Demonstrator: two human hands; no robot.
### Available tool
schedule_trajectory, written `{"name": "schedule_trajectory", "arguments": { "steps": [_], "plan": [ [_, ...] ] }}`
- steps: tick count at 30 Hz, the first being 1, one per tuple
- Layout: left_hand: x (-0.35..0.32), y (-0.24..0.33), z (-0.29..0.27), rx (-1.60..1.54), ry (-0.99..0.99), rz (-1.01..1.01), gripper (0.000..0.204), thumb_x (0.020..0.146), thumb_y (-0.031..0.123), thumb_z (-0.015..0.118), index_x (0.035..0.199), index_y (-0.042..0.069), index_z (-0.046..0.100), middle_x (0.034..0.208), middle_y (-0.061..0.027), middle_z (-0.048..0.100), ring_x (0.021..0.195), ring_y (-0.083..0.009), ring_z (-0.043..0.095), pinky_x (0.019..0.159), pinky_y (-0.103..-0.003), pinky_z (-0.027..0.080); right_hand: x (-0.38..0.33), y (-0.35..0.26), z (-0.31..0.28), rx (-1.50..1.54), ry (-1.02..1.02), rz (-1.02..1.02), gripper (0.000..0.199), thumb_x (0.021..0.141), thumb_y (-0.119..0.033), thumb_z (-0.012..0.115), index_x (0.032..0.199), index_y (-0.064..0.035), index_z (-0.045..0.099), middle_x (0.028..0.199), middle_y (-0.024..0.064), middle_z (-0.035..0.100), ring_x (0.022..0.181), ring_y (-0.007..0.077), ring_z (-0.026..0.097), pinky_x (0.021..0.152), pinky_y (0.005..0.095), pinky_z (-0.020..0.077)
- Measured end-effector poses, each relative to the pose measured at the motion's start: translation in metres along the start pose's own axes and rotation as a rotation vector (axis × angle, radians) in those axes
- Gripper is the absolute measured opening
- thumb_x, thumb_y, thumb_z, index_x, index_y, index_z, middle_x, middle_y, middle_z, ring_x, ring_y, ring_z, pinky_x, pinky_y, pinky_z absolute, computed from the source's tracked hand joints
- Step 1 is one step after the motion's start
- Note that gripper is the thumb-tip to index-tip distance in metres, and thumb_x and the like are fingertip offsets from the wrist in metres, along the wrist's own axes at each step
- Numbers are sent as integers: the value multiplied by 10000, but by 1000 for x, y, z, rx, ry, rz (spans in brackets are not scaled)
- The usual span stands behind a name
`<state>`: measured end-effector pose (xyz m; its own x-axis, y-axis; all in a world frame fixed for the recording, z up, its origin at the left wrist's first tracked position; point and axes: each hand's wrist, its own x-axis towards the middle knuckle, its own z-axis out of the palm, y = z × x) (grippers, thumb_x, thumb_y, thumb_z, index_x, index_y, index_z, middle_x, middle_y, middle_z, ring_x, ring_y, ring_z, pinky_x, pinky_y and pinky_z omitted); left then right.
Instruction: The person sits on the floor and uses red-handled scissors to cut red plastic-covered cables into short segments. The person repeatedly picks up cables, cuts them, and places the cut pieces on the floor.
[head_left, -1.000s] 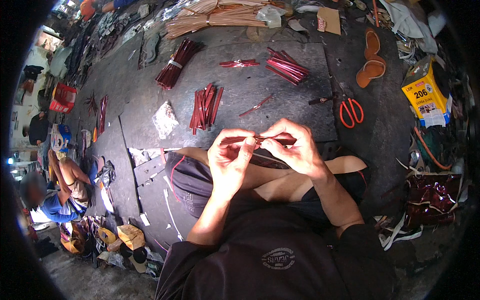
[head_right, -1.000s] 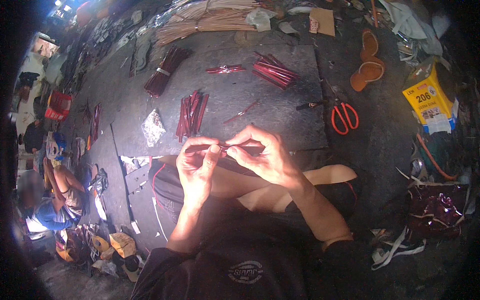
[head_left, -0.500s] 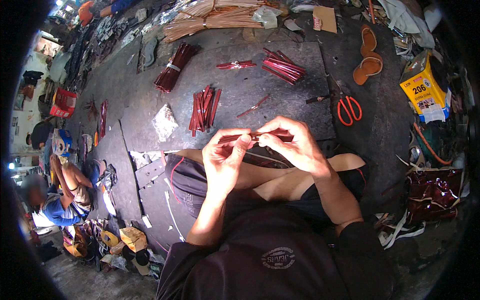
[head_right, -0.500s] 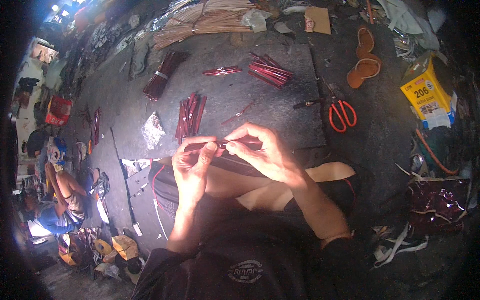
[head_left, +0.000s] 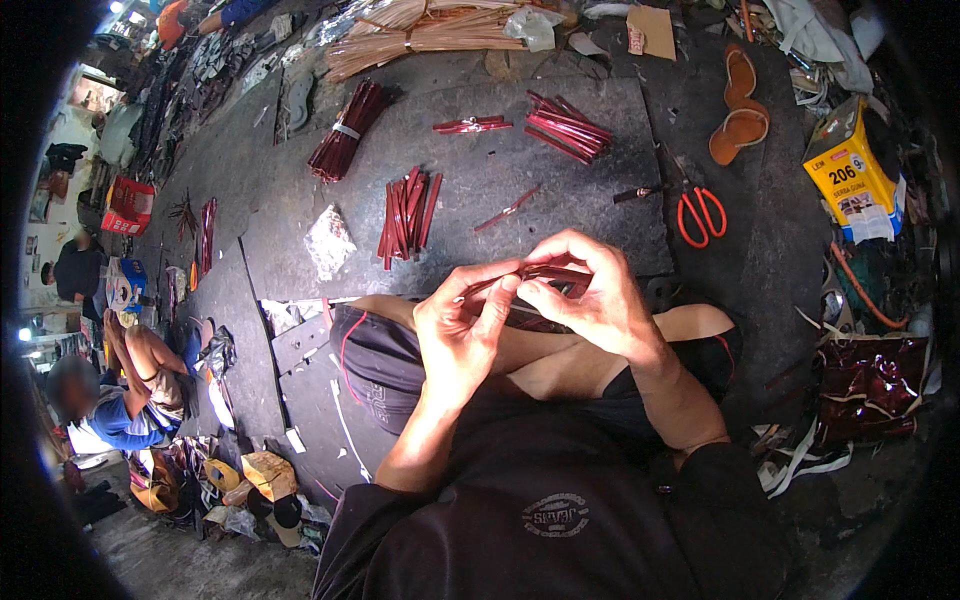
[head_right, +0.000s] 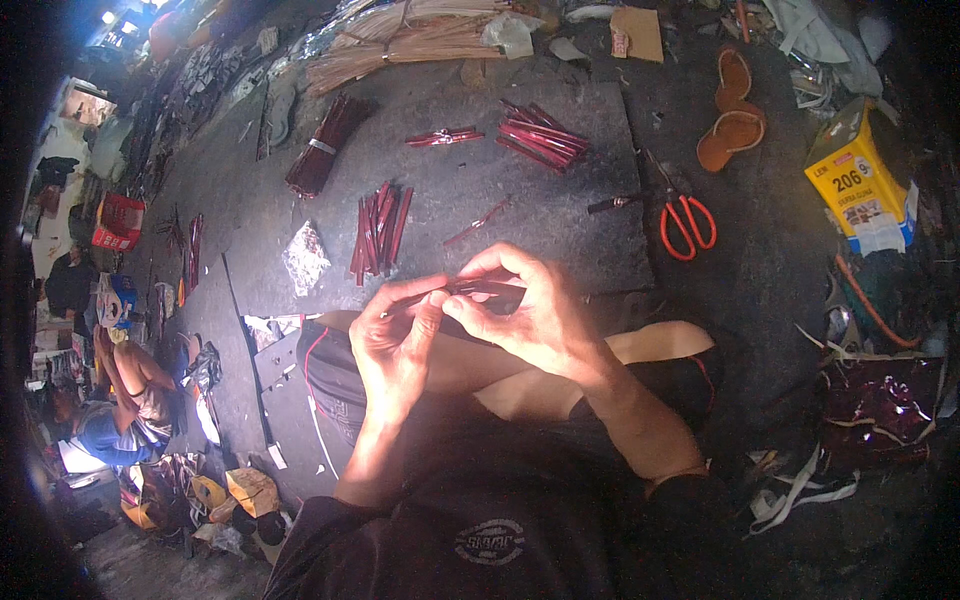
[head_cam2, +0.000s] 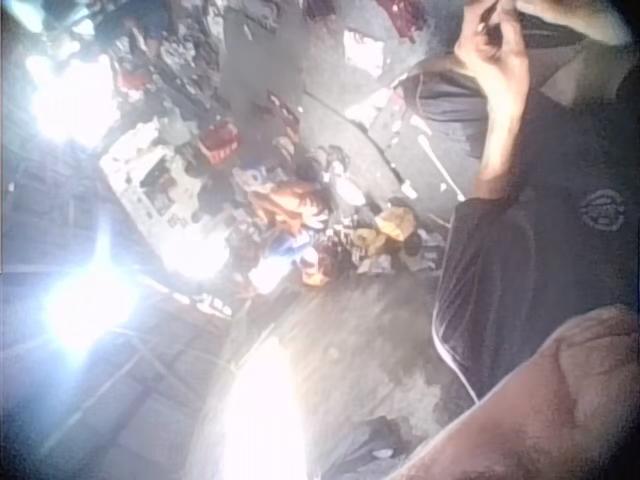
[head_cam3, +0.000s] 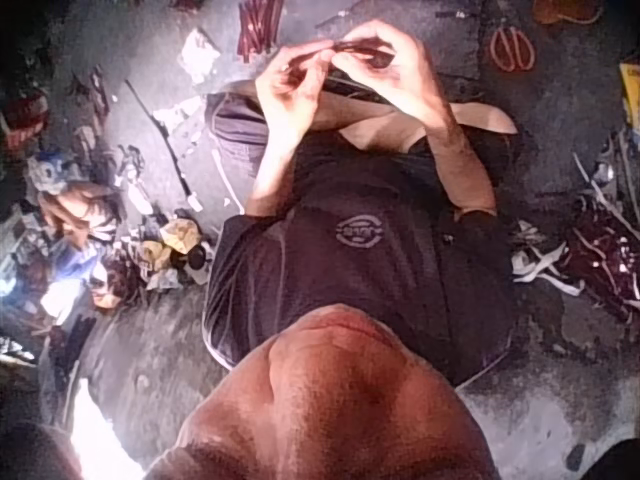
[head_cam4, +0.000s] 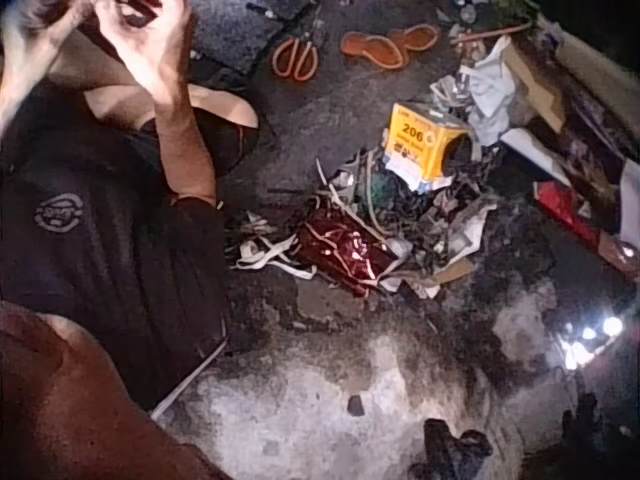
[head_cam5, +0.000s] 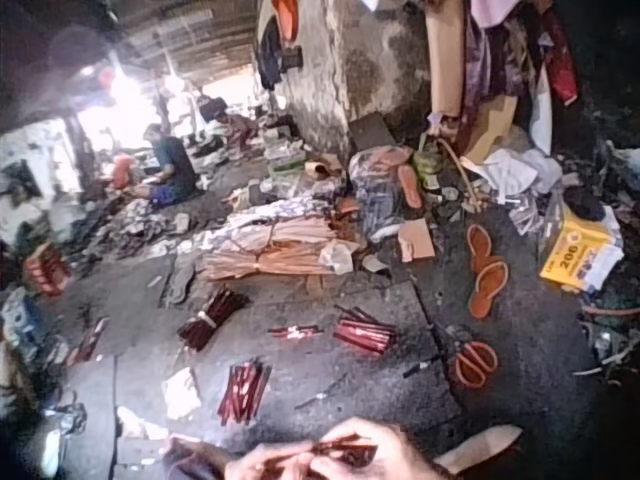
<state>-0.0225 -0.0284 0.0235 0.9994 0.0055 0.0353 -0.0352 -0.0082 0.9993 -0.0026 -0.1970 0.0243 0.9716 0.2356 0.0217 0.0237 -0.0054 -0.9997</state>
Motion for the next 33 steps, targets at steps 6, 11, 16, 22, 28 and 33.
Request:
{"name": "schedule_trajectory", "arguments": {
  "steps": [6, 11, 16, 22, 28, 33],
  "plan": [
    [1, 2, -1, 77, -44, 103, 163, 900, 25, 652, 1054, -27, 664, 942, -110, 713, 836, -109, 669, 746, -233, 539, -1, 3, 0, -151, 11, -96, 222, 800, 4, 728, 987, 21, 609, 916, 68, 660, 869, 105, 647, 756, 255, 557],
    [4, 5, -3, -107, -59, -40, 171, 911, 47, 645, 1060, -38, 647, 943, -110, 706, 849, -119, 668, 770, -242, 541, -3, 5, -1, -174, 5, -142, 223, 806, 14, 716, 1008, 34, 624, 938, 94, 686, 856, 124, 668, 733, 255, 565],
    [7, 2, -4, -177, -61, -65, 160, 910, 48, 647, 1047, -35, 643, 919, -112, 701, 825, -128, 671, 767, -247, 545, -1, 7, -3, -156, -2, -194, 194, 823, 17, 703, 1002, 40, 632, 922, 104, 697, 847, 131, 678, 729, 258, 565],
    [8, 4, -7, -197, -65, -95, 154, 911, 48, 645, 1038, -37, 640, 899, -112, 699, 818, -133, 673, 760, -251, 550, 1, 10, -5, -153, -34, -207, 154, 844, 14, 687, 985, 45, 634, 890, 101, 697, 835, 127, 677, 719, 256, 559],
    [8, 0, -11, -234, -92, -105, 152, 903, 44, 654, 1031, -37, 642, 902, -112, 697, 826, -135, 670, 763, -249, 543, 2, 7, -7, -179, -83, -195, 117, 870, -10, 664, 969, 46, 635, 833, 81, 685, 790, 110, 665, 697, 245, 547],
    [10, -5, -12, -60, -99, -112, 158, 870, 59, 702, 1000, -17, 653, 913, -87, 700, 848, -117, 653, 782, -249, 517, 3, 12, -11, -321, -134, -155, 132, 900, -42, 638, 999, 45, 631, 852, 76, 670, 794, 105, 652, 722, 248, 545]
  ]
}}
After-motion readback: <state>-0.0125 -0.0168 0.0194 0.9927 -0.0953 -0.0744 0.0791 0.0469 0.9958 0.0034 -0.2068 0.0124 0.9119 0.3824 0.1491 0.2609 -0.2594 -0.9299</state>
